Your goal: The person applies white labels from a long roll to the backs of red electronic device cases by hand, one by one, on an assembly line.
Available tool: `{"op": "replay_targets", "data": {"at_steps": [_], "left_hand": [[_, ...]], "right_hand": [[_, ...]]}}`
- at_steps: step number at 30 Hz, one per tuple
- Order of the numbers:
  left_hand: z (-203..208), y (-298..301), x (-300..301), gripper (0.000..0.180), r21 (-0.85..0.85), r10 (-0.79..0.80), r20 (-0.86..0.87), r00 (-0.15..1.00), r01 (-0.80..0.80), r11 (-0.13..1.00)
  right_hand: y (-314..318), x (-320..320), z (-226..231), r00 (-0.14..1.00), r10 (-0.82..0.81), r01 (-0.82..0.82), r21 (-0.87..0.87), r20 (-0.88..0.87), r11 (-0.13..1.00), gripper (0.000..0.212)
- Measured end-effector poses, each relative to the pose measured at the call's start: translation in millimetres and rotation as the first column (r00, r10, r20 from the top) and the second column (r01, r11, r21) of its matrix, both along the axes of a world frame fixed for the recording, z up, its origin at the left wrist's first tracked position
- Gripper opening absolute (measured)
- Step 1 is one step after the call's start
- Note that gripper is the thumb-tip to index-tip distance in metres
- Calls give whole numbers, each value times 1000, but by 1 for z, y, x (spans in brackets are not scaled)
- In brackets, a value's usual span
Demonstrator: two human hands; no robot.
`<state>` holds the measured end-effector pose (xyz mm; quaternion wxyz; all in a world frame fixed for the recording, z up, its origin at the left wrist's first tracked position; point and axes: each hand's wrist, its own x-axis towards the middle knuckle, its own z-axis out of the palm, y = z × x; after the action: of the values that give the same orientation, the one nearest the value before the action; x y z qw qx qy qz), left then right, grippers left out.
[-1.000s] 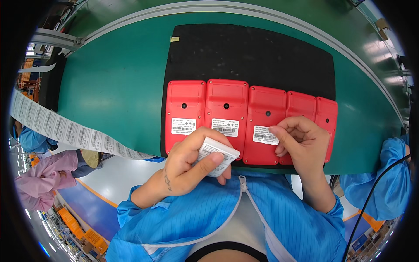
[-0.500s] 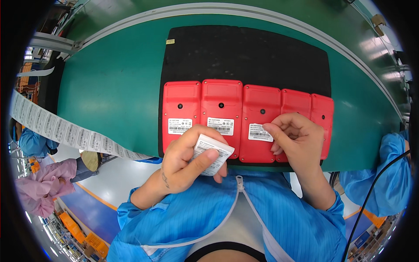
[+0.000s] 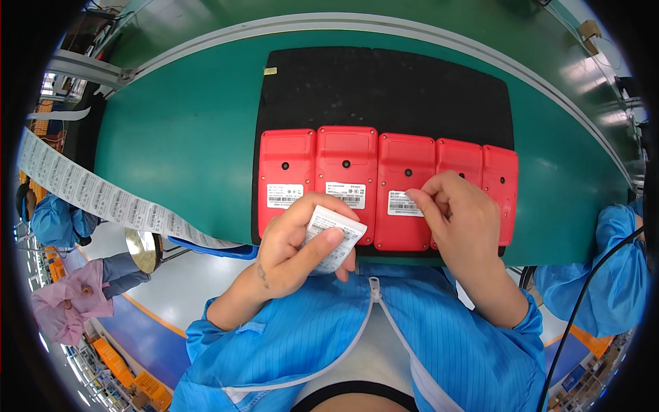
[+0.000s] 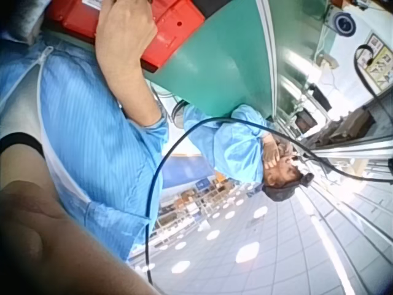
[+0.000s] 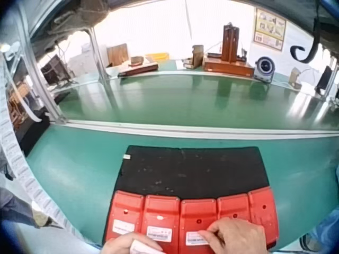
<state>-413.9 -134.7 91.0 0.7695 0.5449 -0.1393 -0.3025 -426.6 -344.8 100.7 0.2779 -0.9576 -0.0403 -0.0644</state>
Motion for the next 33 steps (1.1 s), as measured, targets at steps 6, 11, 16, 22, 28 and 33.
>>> {"op": "replay_targets", "data": {"at_steps": [6,11,16,22,28,33], "left_hand": [[1,-3,-3,21,-18,-4,-12,1000,4,1000],[4,-10,-7,21,-54,-8,-48,999,6,999],[6,-27,-20,18,27,66,-42,997,-65,998],[22,-21,-11,18,153,104,-127,986,-84,985],[24,-27,-12,19,209,135,-20,991,-127,969],[19,-36,-12,17,169,30,142,989,-54,984]], "right_hand": [[-19,-2,-1,992,-114,122,-212,50,970,25],[-20,-16,3,969,22,-11,-48,247,999,35],[-21,-7,-3,973,-31,75,-191,228,979,48],[3,-22,7,989,137,-47,768,-53,638,35],[19,-26,16,944,247,160,959,-218,233,18],[13,-27,8,998,9,-55,911,56,409,12]]}}
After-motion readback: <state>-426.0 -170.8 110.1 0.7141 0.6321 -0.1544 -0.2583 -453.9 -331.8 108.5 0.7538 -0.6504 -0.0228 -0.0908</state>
